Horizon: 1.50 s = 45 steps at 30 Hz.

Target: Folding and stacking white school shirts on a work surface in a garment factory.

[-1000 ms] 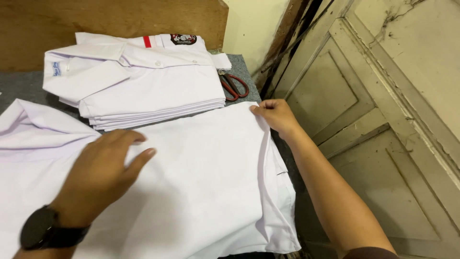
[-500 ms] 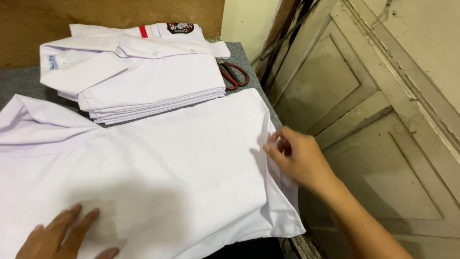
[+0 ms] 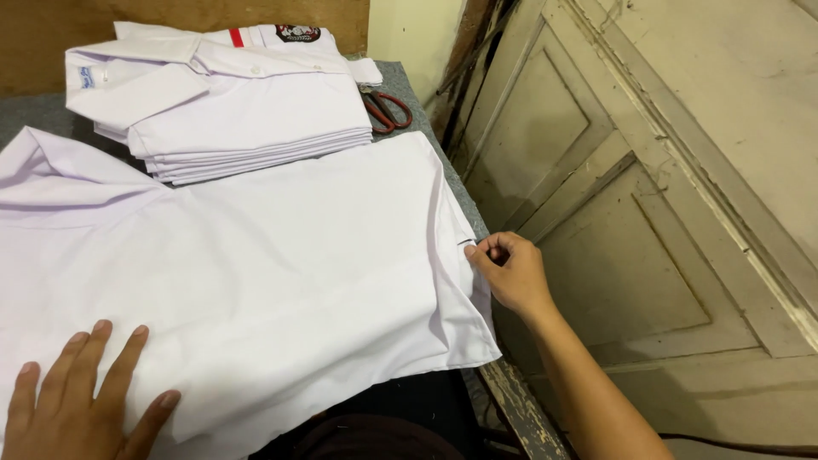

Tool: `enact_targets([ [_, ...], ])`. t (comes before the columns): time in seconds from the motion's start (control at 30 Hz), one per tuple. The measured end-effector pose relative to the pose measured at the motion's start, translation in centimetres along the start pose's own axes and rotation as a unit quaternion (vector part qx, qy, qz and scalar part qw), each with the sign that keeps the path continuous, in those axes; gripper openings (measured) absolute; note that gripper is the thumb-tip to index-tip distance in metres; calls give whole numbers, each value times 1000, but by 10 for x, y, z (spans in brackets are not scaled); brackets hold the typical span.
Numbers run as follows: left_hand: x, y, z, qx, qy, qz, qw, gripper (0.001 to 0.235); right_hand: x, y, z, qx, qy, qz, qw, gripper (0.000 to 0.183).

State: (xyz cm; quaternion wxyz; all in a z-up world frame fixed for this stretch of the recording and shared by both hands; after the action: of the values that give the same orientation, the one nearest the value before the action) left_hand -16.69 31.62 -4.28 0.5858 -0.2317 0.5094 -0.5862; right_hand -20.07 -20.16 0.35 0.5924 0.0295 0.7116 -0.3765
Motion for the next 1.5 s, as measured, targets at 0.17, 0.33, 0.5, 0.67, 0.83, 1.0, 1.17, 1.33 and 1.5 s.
enact_targets([
  [0.17,0,12,-1,-22,-5,0,1000,91,-6,3,7,16,41,36,998,30],
  [0.33,1,7,1,-16,-13,-23,1000,88,-17,-2,11,-36,81,-4,996,20],
  [0.5,5,-5,2,12,-7,-6,1000,86,-24,-1,27,-50,97,57,992,23],
  [0.67,4,-7,4,9,-7,-15,1000,84,-34,7,18,-15,15,80,997,45],
  [0.83,4,-10,4,62,1,39,997,81,-41,1,5,35,11,-28,999,37],
  [1.0,-1,3,6,-31,-11,-39,999,88,-31,2,9,26,20,-25,999,33],
  [1.17,-1,2,4,-53,-12,-43,998,89,-26,5,5,25,19,-44,999,33],
  [1.33,2,0,3,-5,-9,-9,1000,88,-35,0,-26,-12,-174,-90,981,37],
  [1.5,3,-6,3,10,-4,-6,1000,85,-19,-11,-52,-164,-65,-151,973,38],
])
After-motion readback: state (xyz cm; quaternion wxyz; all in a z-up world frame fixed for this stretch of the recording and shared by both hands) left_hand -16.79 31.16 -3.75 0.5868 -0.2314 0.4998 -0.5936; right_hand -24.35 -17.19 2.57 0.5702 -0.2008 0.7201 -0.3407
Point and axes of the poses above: each hand's wrist, its own z-axis towards the middle knuckle, its own y-axis out of the palm, x = y × z, the point moved 1 cm from there along z, towards the middle knuckle, and after that the axes turned 9 degrees about z, right-handed, at the moved point
